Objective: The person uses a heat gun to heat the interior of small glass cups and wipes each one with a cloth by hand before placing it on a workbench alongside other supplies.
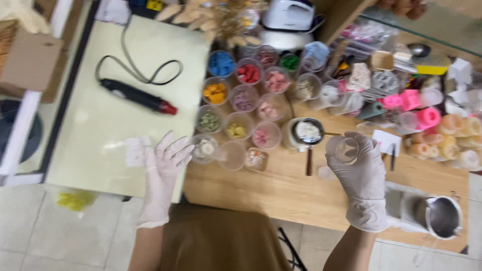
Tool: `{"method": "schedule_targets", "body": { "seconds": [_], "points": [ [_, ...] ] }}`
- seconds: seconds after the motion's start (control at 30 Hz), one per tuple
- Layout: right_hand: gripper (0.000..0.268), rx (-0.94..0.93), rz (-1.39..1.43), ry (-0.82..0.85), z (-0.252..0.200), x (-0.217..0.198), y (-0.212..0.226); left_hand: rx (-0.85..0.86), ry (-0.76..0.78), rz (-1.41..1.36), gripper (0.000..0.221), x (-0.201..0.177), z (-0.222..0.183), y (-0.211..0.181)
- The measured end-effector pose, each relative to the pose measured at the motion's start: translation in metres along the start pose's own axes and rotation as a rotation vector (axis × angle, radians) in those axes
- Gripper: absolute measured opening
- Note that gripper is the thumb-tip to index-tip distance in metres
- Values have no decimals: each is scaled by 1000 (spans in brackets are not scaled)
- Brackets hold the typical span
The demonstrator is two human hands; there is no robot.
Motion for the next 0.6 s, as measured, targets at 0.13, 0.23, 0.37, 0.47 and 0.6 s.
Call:
{"method": "schedule_targets", "body": {
  "seconds": [0.13,0.23,0.37,0.47,0.6],
  "points": [
    [61,-114,137,83,8,76,155,0,-78,107,65,-81,-4,-60],
    [53,-299,202,263,-11,159,271,124,25,495,66,-102,-38,-101],
    [59,-258,368,517,-60,262,371,145,201,916,96,-108,-63,-117],
    [59,-228,391,534,-86,302,404,164,188,881,94,-138,-64,-104],
    [69,-298,510,544,-96,321,432,292,72,942,80,-191,-40,-88]
  ]
}}
Point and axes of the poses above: each hand's wrist, its own z-axis towards the middle knuckle, its own x-axis out of the palm, y = z × x, the point moved 10 cm from there along z, towards the middle knuckle, and after that the axes turned 9 degrees about -x, right-handed, at the moved point
